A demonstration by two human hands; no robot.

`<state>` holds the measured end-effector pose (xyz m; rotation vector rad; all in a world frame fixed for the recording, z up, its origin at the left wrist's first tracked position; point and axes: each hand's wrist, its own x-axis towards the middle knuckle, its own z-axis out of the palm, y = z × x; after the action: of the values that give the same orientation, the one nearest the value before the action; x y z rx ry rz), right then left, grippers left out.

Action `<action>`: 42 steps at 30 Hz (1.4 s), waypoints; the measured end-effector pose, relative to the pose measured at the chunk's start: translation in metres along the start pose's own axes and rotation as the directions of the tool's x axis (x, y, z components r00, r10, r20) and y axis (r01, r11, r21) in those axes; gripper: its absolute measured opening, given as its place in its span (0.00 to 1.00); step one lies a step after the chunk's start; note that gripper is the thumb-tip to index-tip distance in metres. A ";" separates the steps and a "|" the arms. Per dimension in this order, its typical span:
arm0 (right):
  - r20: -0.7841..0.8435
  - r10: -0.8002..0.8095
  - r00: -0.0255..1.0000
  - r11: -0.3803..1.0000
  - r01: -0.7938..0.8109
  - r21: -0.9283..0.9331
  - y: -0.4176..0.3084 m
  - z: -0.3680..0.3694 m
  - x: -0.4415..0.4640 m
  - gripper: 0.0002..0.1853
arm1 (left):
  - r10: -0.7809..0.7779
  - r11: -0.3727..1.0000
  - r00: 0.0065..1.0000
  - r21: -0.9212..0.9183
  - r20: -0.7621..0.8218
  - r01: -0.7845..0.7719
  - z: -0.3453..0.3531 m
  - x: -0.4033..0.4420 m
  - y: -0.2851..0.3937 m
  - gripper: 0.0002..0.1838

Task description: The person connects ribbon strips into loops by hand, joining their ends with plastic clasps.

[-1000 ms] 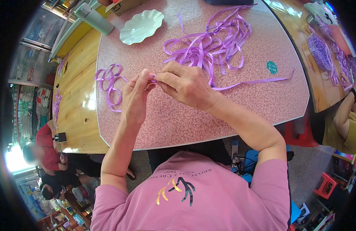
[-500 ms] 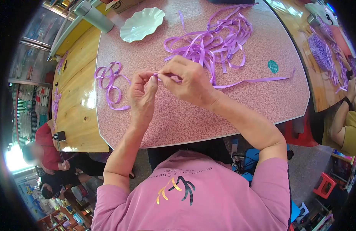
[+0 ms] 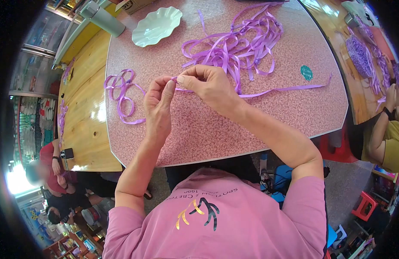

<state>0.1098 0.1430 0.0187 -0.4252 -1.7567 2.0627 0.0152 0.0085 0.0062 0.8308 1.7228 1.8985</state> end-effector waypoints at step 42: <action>0.242 0.254 0.936 0.867 -0.332 0.372 -0.006 -0.011 0.004 0.08 | 0.392 0.841 0.912 0.354 0.124 -0.409 -0.014 0.012 0.001 0.09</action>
<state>0.1119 0.1554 0.0233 -0.4015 -1.3558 2.6891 -0.0033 0.0066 0.0080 1.4725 2.0405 1.7916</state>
